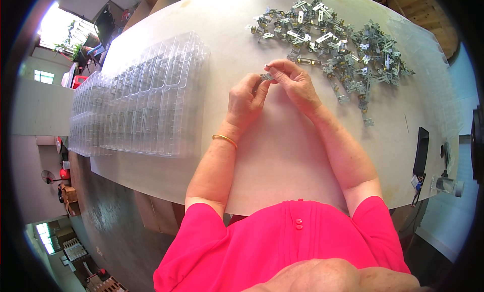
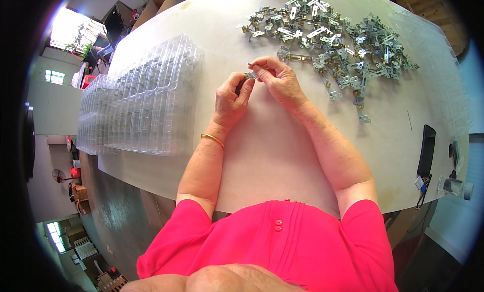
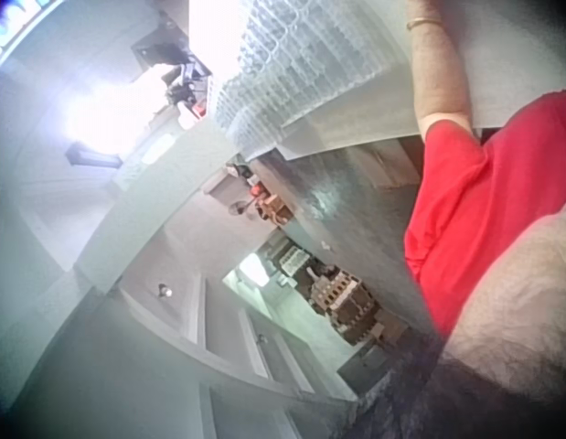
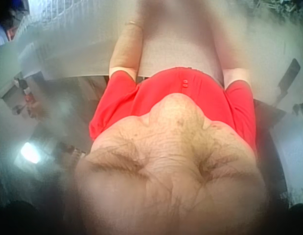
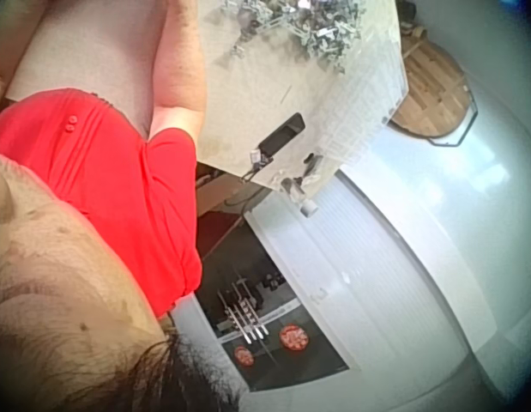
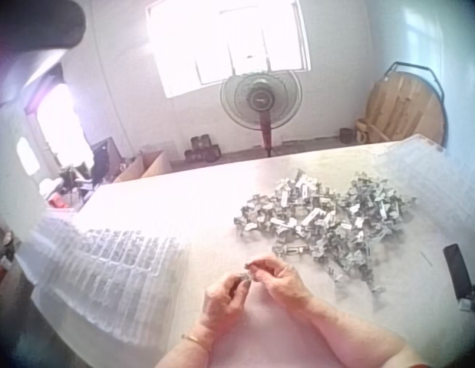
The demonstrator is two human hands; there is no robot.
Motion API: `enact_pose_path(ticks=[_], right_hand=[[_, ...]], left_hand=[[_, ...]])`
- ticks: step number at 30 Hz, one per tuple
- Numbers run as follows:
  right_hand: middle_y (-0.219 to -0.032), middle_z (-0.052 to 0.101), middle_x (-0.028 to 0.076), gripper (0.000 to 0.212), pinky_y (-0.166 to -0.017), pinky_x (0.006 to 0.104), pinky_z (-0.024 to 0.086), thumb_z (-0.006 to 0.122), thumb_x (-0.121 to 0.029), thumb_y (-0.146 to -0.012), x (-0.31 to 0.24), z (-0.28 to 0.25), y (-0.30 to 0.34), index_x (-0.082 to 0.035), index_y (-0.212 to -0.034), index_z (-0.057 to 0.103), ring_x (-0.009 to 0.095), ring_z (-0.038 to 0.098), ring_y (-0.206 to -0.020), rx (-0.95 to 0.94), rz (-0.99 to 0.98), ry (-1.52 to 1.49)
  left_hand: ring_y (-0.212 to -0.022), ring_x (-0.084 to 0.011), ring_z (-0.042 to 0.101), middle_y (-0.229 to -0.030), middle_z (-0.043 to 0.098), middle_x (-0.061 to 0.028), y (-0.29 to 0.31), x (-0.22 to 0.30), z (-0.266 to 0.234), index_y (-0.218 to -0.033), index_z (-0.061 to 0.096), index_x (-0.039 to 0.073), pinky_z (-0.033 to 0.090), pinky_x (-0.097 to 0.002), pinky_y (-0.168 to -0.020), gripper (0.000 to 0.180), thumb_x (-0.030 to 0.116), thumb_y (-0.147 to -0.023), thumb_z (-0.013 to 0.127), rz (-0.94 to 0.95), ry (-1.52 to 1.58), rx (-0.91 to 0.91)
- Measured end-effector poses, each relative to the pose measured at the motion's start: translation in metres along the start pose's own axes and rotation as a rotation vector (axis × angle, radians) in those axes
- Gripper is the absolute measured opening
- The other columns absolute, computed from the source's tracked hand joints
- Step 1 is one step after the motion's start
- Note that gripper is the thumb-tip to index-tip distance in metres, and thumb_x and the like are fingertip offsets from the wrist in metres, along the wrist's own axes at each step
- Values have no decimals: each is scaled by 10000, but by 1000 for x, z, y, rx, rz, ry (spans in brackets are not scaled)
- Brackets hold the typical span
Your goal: Assembling small metal hinge components and placing them into organized plastic trays.
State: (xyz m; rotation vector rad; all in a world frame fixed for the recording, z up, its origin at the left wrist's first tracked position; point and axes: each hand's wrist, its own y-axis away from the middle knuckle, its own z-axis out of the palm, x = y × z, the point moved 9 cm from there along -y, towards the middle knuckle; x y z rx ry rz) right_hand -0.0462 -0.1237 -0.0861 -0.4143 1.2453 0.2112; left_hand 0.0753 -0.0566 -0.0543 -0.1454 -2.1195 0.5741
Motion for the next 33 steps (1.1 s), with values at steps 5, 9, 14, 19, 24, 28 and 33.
enact_pose_path(ticks=[5,9,14,19,24,28,33], right_hand=[[-867,675,3,113,-697,218,505,617,-114,-976,4,4,3,-42,-1042,674,59,592,-766,-36,85,133],[-833,667,11,115,-673,217,513,624,-118,-972,-4,-4,1,-38,-1037,675,67,604,-734,45,55,93],[-836,666,17,123,-684,225,526,627,-131,-972,-3,-9,-2,-38,-1037,675,76,617,-744,60,43,29],[-843,673,0,110,-675,227,511,657,-108,-945,-8,-22,-1,-59,-1037,694,71,612,-753,200,-157,184],[-854,687,29,116,-680,244,512,669,-90,-927,-25,-6,6,-52,-1032,700,94,628,-754,126,-183,434],[-924,709,115,129,-701,300,540,651,-73,-922,-32,5,11,-46,-1040,695,195,687,-785,98,-281,599],[-946,711,129,131,-705,337,550,634,-65,-920,-34,5,12,-59,-1038,690,259,700,-805,103,-287,639]], left_hand=[[-636,-102,578,-750,652,-70,1,-5,0,-936,631,7,479,-265,-579,127,114,-911,695,30,-5,7],[-740,-107,621,-838,689,-83,-2,-7,-5,-1050,665,-15,498,-256,-684,217,169,-947,615,-24,90,-4],[-820,-111,632,-902,698,-87,0,-28,1,-1085,671,-32,508,-266,-769,290,197,-975,532,-177,180,-169],[-813,-104,632,-921,689,-51,1,-32,8,-1084,660,-28,524,-255,-772,230,157,-981,571,-244,331,-134],[-777,-89,627,-910,678,-38,1,-45,-1,-1095,638,-17,523,-235,-707,210,139,-954,642,-299,274,42],[-771,-121,651,-884,711,-79,0,-41,-6,-1058,656,-10,539,-281,-713,233,164,-909,700,-273,225,127],[-771,-129,661,-890,705,-90,-2,-31,-6,-1064,646,-12,544,-281,-706,238,134,-892,719,-196,167,143]])
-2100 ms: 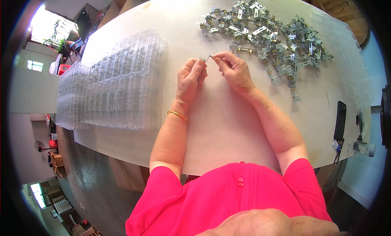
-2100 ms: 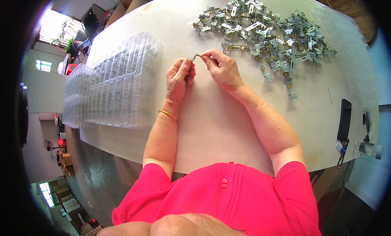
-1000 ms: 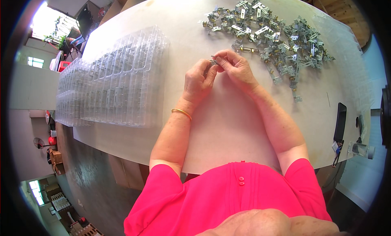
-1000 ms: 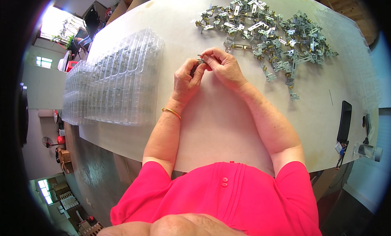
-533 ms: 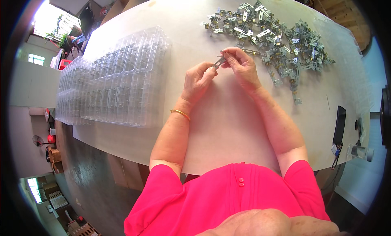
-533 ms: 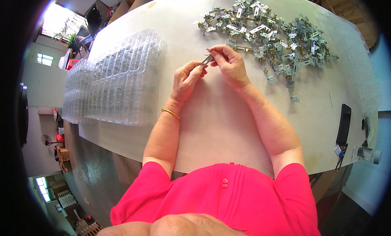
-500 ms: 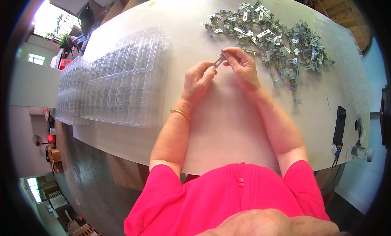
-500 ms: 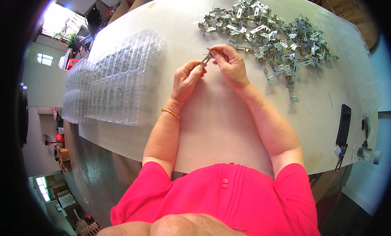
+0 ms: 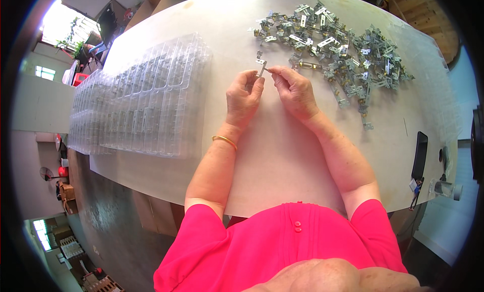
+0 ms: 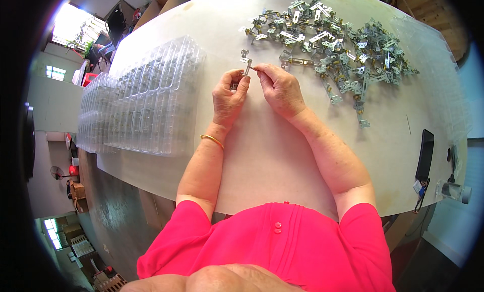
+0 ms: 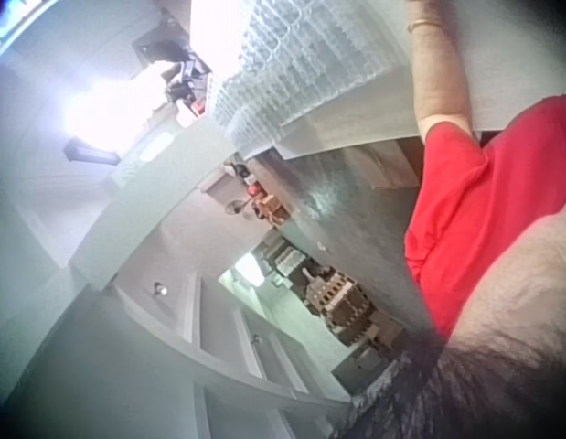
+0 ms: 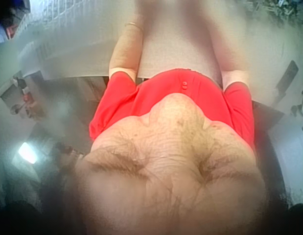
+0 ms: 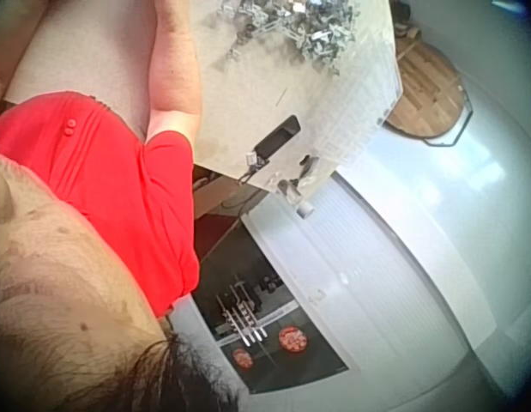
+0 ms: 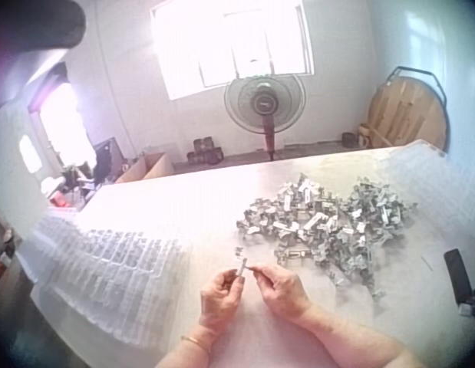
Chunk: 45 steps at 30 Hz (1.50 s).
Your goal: Assembling small metal hinge components and placing them into organized plastic trays.
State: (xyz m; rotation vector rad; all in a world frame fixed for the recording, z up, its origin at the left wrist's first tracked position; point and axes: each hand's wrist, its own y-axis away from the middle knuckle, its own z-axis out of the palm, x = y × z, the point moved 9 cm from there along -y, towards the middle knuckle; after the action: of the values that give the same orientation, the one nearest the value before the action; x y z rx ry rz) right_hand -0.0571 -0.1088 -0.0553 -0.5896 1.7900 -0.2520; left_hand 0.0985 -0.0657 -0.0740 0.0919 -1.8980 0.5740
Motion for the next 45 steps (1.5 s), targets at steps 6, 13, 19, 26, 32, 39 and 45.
enact_pose_path(ticks=[6,13,19,26,32,39,45], right_hand=[[-901,696,125,85,-669,353,536,630,-97,-920,-8,8,3,-87,-993,674,302,683,-775,-88,-18,119],[-891,689,132,74,-658,370,526,636,-101,-919,-8,9,3,-94,-989,658,315,682,-775,-109,-36,116],[-823,675,117,59,-632,329,511,639,-85,-922,-2,13,5,-71,-979,643,248,665,-693,-148,-23,102],[-722,624,1,78,-592,244,475,620,-119,-966,23,7,8,-59,-1000,654,70,567,-638,-79,163,-27],[-752,632,-4,122,-607,222,489,590,-155,-989,37,6,3,-57,-1000,660,59,584,-673,-96,321,-157],[-803,635,-7,108,-634,220,496,583,-122,-989,29,5,26,-49,-1028,651,62,594,-728,-277,311,-260],[-814,639,-6,109,-658,223,502,586,-119,-988,26,-6,28,-46,-1030,654,66,596,-744,-232,339,-340]], left_hand=[[-721,-108,637,-864,696,-70,3,9,-2,-1079,654,5,532,-258,-650,219,71,-881,721,166,-112,36],[-717,-160,649,-872,685,-108,6,15,0,-1078,646,-3,530,-289,-647,215,67,-882,699,209,-198,50],[-710,-208,649,-883,664,-128,5,18,-3,-1064,648,0,534,-311,-640,216,51,-861,701,224,-216,78],[-813,-289,587,-807,605,-110,2,12,-12,-903,694,23,479,-412,-734,143,156,-861,666,206,-377,136],[-794,-304,591,-788,625,-115,2,10,-4,-881,712,47,461,-426,-767,153,181,-882,640,198,-429,61],[-859,-268,597,-813,648,-81,0,8,-1,-911,739,76,404,-394,-848,187,224,-909,625,169,-507,-24],[-838,-230,592,-789,645,-50,0,6,4,-925,734,78,390,-369,-849,185,230,-912,630,162,-541,-45]])
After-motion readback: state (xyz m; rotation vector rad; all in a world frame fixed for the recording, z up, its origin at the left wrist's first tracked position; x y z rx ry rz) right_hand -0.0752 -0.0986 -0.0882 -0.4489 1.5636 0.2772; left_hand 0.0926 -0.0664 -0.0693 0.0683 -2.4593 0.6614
